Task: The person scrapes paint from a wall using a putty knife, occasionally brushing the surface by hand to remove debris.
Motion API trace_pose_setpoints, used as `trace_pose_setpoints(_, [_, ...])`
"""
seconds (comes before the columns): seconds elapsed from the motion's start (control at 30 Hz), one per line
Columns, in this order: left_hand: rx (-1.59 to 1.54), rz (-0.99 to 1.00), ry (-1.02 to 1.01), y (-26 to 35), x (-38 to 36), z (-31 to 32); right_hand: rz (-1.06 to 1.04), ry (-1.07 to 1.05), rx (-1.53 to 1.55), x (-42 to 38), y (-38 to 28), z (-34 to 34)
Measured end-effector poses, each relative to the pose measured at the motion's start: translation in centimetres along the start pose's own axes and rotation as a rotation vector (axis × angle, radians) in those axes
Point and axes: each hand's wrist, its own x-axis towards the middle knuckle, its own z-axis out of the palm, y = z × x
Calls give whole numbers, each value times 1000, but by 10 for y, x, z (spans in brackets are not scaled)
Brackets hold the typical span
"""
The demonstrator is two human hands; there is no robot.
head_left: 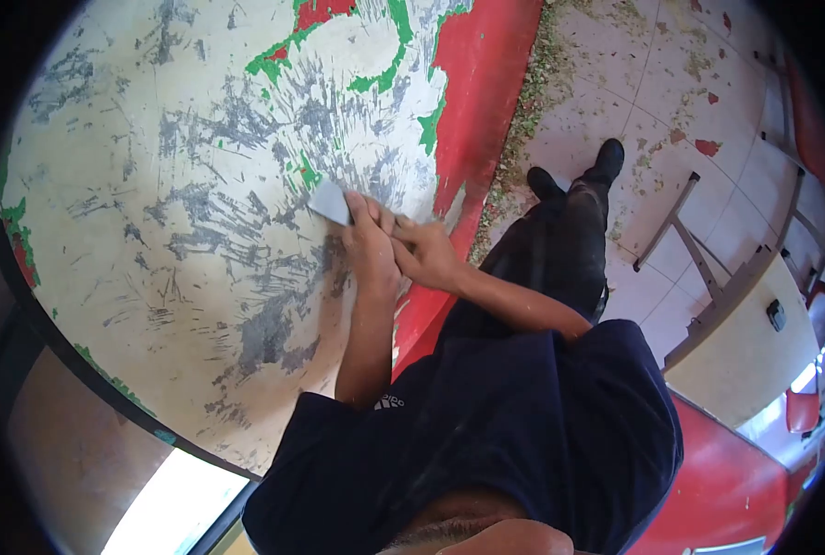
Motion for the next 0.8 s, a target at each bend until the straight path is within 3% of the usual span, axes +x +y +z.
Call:
trace_pose_setpoints(0.07, [10, -23, 62, -26, 8, -20, -49, 55, 73, -18, 9, 8])
trace_pose_setpoints(0.2, [-2, -63, 13, 6, 1, -2, 54, 17, 20, -1, -27, -1])
trace_pose_setpoints(0.4, [-17, -80, 109, -8, -8, -14, -77, -22, 5, -11, -25, -3])
trace_pose_setpoints(0.5, [-71, -88, 63, 4, -4, -3, 109, -63, 50, -1, -32, -6])
trace_pose_setpoints(0.63, [-76, -135, 171, -4, -19, -5, 67, -51, 83, -16, -30, -1])
trace_pose_setpoints(0.7, [-67, -97, 119, 10, -10, 3, -5, 25, 78, -9, -31, 0])
trace_pose_setpoints(0.8, [-77, -91, 66, 3, -3, 1, 126, -36, 73, 0, -38, -8])
